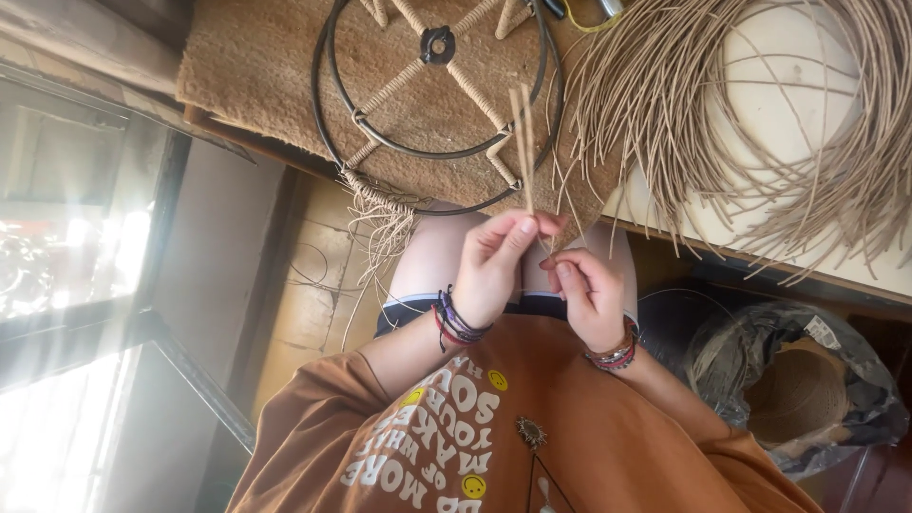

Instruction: Wrapping and weaving natural fiber strands around a circular metal frame to create a decorative item.

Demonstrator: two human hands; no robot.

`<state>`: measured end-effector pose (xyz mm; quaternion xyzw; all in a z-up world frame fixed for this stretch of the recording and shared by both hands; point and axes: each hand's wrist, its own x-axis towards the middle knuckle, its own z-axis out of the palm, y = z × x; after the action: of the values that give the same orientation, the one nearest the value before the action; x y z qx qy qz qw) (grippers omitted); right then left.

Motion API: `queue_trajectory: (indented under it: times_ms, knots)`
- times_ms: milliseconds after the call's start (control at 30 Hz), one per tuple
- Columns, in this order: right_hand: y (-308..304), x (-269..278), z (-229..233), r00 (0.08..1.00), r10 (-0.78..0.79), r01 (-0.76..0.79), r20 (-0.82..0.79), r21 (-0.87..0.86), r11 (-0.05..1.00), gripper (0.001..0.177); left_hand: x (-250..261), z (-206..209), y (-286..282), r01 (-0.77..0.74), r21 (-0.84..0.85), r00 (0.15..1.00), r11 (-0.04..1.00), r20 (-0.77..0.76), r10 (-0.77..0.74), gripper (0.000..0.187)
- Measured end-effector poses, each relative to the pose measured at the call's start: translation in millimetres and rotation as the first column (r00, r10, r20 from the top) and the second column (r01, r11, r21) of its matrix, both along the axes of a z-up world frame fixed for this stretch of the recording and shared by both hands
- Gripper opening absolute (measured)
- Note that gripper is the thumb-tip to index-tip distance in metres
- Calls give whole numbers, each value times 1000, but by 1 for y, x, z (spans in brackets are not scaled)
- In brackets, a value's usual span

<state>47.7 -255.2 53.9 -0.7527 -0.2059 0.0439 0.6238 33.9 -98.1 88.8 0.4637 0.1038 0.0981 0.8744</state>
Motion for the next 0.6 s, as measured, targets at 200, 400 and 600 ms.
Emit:
queue_trajectory:
  times_ms: [200,400,600]
  knots:
    - [-42,20,-21,890,269,-229,-368,150,962,29,23,-10,61,-303,-305,939,903,69,338,27]
    - [-39,34,-2,785,550,-603,-285,-149,784,19,23,-6,64,-296,-499,923,814,70,378,20]
    - [-23,29,17,904,409,-409,-121,-516,752,31,24,-6,67,-292,-524,902,800,127,413,19]
